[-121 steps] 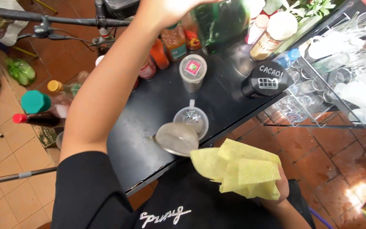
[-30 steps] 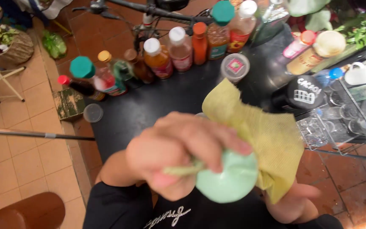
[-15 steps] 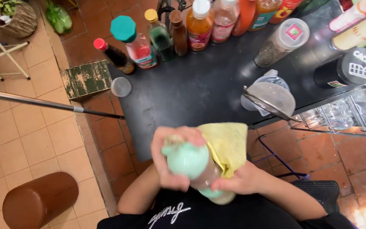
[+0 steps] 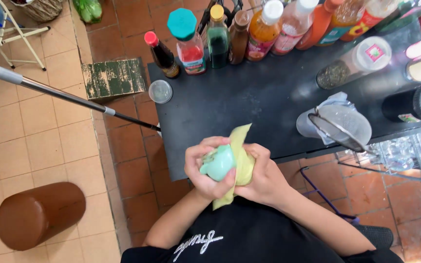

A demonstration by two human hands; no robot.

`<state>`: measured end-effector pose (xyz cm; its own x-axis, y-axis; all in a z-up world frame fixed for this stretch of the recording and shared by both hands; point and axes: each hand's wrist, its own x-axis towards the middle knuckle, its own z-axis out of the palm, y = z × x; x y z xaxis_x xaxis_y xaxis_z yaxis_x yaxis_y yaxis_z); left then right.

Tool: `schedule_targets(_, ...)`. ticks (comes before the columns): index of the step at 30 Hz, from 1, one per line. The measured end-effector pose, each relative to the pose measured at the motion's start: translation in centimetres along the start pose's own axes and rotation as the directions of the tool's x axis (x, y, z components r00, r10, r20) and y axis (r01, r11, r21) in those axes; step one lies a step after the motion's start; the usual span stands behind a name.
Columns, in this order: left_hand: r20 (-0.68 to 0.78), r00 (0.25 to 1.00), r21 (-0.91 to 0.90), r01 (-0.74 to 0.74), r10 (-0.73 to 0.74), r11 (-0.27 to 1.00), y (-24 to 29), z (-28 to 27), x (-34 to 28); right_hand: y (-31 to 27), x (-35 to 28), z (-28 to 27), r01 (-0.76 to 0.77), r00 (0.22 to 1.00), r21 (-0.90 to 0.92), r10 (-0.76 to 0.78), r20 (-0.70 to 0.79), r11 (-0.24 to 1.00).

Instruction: The user is wiping down various bottles and containers on a coffee shop counter using a cleaning cloth.

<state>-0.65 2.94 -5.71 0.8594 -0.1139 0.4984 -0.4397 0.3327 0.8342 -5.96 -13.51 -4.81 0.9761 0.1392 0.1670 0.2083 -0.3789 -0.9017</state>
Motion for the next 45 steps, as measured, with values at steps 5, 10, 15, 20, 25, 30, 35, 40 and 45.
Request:
schedule_targets(5, 0.217, 0.975, -0.364, 0.132, -0.054, 0.922, -0.8, 0.4, 2.1, 3.0, 2.0, -3.1, -0.291, 0.881, 0.174, 0.193, 0.432, 0.941)
schedule_targets(10, 0.324, 0.943, -0.619, 0.149, 0.077, 0.771, -1.6, 2.5, 3.8, 7.9, 1.4, -4.2, -0.627, 0.630, 0.591, -0.115, 0.768, 0.508)
schedule_targets(15, 0.152, 0.979, -0.404, 0.189, -0.138, 0.895, -1.3, 3.1, 2.6, 6.7, 1.7, -5.5, -0.650, 0.598, 0.522, -0.051, 0.800, 0.553)
schedule_targets(20, -0.034, 0.996, 0.053, 0.082, -0.081, 0.995, 0.2, 5.0, 1.7, 2.5, 2.2, -5.4, -0.370, 0.847, 0.327, 0.172, 0.503, 0.870)
schedule_targets(25, -0.012, 0.997, 0.196, -0.079, 0.083, 0.978, 1.9, 5.7, 3.5, 3.4, 2.8, -7.3, -0.009, 0.953, 0.118, -0.027, 0.301, 0.993)
schedule_targets(30, 0.561, 0.818, -0.159, 0.257, -0.127, 0.953, 2.0, 3.9, 5.0, 3.9, 4.8, -8.7, -0.385, 0.620, 0.536, -0.219, 0.753, 0.751)
schedule_targets(35, 0.309, 0.949, 0.049, 0.052, -0.065, 0.997, -0.1, 2.9, 3.1, 4.9, 3.9, -7.4, -0.418, 0.621, 0.452, -0.115, 0.775, 0.788)
schedule_targets(40, -0.032, 0.995, 0.379, 0.095, -0.090, 0.921, -0.6, 5.1, 2.3, 2.7, 3.5, -6.0, -0.172, 0.911, 0.203, 0.077, 0.404, 0.964)
schedule_targets(45, -0.036, 0.975, -0.134, 0.212, -0.218, 0.968, -0.8, 5.7, 2.0, 5.7, 2.5, -7.5, -0.246, 0.898, 0.114, 0.182, 0.402, 0.963)
